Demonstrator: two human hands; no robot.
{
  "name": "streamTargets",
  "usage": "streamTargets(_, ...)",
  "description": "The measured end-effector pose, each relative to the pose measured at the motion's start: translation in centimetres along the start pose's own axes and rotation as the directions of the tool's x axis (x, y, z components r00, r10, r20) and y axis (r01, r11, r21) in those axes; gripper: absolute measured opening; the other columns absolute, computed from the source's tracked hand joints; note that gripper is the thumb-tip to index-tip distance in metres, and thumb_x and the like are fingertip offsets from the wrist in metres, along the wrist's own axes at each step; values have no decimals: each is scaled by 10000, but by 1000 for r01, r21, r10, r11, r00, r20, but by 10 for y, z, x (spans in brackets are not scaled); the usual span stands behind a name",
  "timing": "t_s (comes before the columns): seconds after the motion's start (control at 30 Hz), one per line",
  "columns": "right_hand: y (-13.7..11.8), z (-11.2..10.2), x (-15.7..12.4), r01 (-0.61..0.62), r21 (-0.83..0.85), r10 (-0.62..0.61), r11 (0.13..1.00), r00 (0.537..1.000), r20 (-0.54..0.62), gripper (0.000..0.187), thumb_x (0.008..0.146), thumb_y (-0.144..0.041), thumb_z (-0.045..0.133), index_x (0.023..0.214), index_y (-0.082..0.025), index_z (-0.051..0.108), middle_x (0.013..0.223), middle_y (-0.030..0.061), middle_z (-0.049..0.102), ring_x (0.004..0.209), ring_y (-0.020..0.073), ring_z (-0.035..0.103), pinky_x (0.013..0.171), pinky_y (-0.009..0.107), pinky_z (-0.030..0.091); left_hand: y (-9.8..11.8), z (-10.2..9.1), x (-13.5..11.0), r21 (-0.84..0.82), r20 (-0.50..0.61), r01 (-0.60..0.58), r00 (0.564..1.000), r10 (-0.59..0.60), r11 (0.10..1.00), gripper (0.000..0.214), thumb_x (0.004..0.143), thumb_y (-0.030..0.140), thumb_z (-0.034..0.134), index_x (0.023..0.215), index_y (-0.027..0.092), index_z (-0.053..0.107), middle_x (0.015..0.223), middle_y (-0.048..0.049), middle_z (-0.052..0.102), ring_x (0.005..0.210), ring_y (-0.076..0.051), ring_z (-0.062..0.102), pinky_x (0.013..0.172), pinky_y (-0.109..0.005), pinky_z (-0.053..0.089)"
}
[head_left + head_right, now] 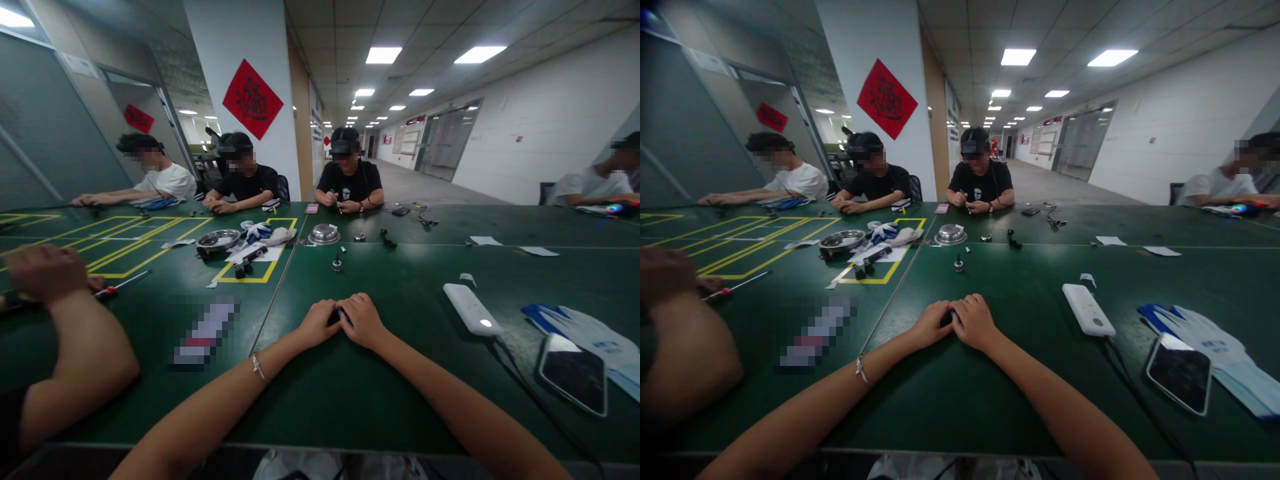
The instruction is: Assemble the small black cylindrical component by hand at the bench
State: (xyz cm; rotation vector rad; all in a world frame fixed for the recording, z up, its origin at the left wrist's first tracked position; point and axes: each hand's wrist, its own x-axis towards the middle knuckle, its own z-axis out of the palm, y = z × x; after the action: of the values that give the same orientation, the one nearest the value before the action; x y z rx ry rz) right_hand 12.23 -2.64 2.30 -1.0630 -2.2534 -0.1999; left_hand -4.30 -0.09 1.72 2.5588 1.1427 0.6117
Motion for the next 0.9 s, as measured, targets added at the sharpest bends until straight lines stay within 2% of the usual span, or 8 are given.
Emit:
streamTargets(0.33,2,6,0,15,-56,-15,998,1000,3,146,823,-172,470,929,-163,570,860,82,604,828,212,507,820,366,336,0,1,0,10,3,-3,1000,3,1000,182,789,278,539,940,175,534,904,-54,601,847,-205,536,778,-327,401)
streamTargets(0.63,2,1,1,23,-64,-21,998,999,24,119,856,-202,466,903,-167,570,827,67,601,795,199,500,799,348,331,0,2,0,31,-1,-23,1000,23,999,161,791,267,533,923,175,530,877,-49,597,820,-204,534,756,-325,396)
streamTargets(0.9,3,0,0,39,-41,-38,998,999,26,165,812,-162,445,923,-153,566,821,74,597,793,205,490,804,355,337,0,2,0,63,2,-42,999,42,997,190,812,318,523,926,167,536,862,-54,586,809,-209,537,730,-319,396)
